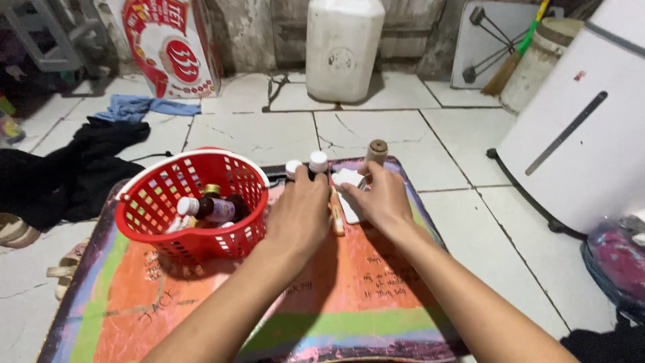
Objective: The person removes various items from a red basket and places them on a colorful tray, then rearranges them and puts them back into the basket. The items include small bottles, a spool of thread, a white rectangular object, and a small black device.
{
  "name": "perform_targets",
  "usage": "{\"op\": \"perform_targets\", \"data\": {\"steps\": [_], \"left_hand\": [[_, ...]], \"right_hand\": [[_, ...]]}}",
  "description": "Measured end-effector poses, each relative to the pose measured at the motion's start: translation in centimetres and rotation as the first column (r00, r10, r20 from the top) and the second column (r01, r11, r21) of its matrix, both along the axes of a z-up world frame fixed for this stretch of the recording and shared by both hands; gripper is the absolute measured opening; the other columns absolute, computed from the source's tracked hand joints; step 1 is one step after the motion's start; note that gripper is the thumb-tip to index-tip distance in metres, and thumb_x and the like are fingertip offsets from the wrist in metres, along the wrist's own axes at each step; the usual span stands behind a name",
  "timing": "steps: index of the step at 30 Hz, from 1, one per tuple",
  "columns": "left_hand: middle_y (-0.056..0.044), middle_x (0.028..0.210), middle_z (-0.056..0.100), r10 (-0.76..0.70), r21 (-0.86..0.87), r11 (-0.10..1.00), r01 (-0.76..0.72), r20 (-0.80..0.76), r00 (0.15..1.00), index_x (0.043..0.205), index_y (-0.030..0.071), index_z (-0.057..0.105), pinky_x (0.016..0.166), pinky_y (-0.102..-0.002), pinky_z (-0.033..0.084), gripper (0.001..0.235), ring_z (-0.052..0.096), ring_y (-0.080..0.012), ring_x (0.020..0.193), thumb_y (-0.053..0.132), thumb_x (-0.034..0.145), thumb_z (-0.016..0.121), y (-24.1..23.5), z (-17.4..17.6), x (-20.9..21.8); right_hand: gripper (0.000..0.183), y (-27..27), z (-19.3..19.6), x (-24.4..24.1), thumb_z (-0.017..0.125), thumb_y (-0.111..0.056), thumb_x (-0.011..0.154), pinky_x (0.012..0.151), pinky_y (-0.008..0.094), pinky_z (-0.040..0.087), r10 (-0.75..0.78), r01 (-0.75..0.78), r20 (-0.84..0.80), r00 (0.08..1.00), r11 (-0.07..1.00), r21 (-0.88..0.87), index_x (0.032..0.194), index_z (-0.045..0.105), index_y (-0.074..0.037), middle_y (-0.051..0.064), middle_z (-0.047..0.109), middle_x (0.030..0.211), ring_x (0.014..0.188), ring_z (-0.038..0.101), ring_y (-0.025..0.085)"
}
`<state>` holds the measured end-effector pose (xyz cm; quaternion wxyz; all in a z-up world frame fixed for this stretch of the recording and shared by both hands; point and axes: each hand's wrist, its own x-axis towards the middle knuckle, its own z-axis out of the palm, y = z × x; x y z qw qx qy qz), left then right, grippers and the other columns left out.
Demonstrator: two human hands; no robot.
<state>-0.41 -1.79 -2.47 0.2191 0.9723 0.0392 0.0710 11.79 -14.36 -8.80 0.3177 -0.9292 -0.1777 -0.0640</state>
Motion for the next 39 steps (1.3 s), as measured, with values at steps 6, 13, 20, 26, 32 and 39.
{"op": "perform_targets", "data": {"steps": [6, 13, 20, 26, 32, 39], "left_hand": [[-0.027, 0.111, 0.041, 0.048, -0.023, 0.999, -0.048, 0.016, 0.999, 0.107, -0.012, 0.053, 0.071, -0.059, 0.055, 0.04, 0.062, -0.0497, 0.085, -0.003, 0.072, 0.07, 0.8, -1.4, 0.5], [-0.025, 0.109, 0.037, 0.083, -0.016, 0.996, -0.082, 0.079, 0.993, 0.111, -0.01, 0.054, 0.062, -0.056, 0.057, 0.042, 0.064, -0.0478, 0.076, -0.007, 0.071, 0.069, 0.6, 0.1, 0.4], [-0.022, 0.118, 0.039, 0.109, -0.011, 0.994, -0.11, -0.087, 0.99, 0.122, 0.005, 0.046, 0.076, -0.058, 0.051, 0.046, 0.06, -0.047, 0.092, 0.004, 0.078, 0.062, 0.8, -0.4, 1.5], [-0.015, 0.106, 0.04, 0.107, 0.006, 0.994, -0.107, -0.104, 0.989, 0.114, 0.007, 0.047, 0.055, -0.052, 0.052, 0.042, 0.062, -0.0395, 0.068, -0.003, 0.077, 0.065, 1.4, 1.8, 1.5], [-0.018, 0.11, 0.043, 0.106, -0.05, 0.992, -0.116, -0.172, 0.979, 0.113, 0.0, 0.051, 0.058, -0.046, 0.057, 0.032, 0.063, -0.0348, 0.07, -0.008, 0.083, 0.059, 1.3, 2.8, 0.8], [-0.017, 0.106, 0.04, 0.036, -0.037, 0.999, -0.038, -0.062, 0.997, 0.102, 0.004, 0.048, 0.058, -0.059, 0.047, 0.024, 0.058, -0.0428, 0.073, -0.006, 0.081, 0.048, 2.1, 4.3, -1.4]], "right_hand": [[0.034, 0.0, -0.1, -0.3, 0.069, -0.041, 0.077, 0.078, 0.044, 0.053, -0.011, 0.007, -0.026, 1.0, 0.988, -0.154, 0.095, 0.066, -0.011, 0.013, 0.07, 0.088, 0.094, 0.066, 0.033], [0.034, -0.5, 2.7, -1.4, 0.066, -0.034, 0.08, 0.078, 0.049, 0.052, 0.045, -0.045, 0.001, 0.999, 0.989, -0.14, 0.099, 0.066, -0.005, 0.018, 0.068, 0.092, 0.096, 0.064, 0.038], [0.028, -0.6, 4.1, -2.6, 0.057, -0.035, 0.083, 0.074, 0.045, 0.048, 0.056, -0.059, -0.029, 0.998, 0.991, -0.12, 0.091, 0.065, -0.009, 0.013, 0.067, 0.087, 0.089, 0.063, 0.033], [0.034, 0.5, 7.0, -3.0, 0.056, -0.041, 0.083, 0.079, 0.033, 0.049, -0.061, 0.047, -0.13, 0.99, 0.993, -0.112, 0.093, 0.067, -0.01, 0.002, 0.071, 0.098, 0.095, 0.067, 0.019], [0.03, 1.3, 9.8, -4.4, 0.058, -0.038, 0.086, 0.081, 0.036, 0.054, -0.071, 0.054, -0.141, 0.988, 0.992, -0.117, 0.097, 0.069, -0.012, 0.003, 0.071, 0.103, 0.093, 0.067, 0.019], [0.023, 3.0, 13.5, -5.9, 0.06, -0.033, 0.083, 0.07, 0.029, 0.048, -0.064, 0.064, 0.042, 0.997, 0.998, 0.005, 0.081, 0.071, -0.013, -0.001, 0.074, 0.074, 0.061, 0.067, 0.015]]}}
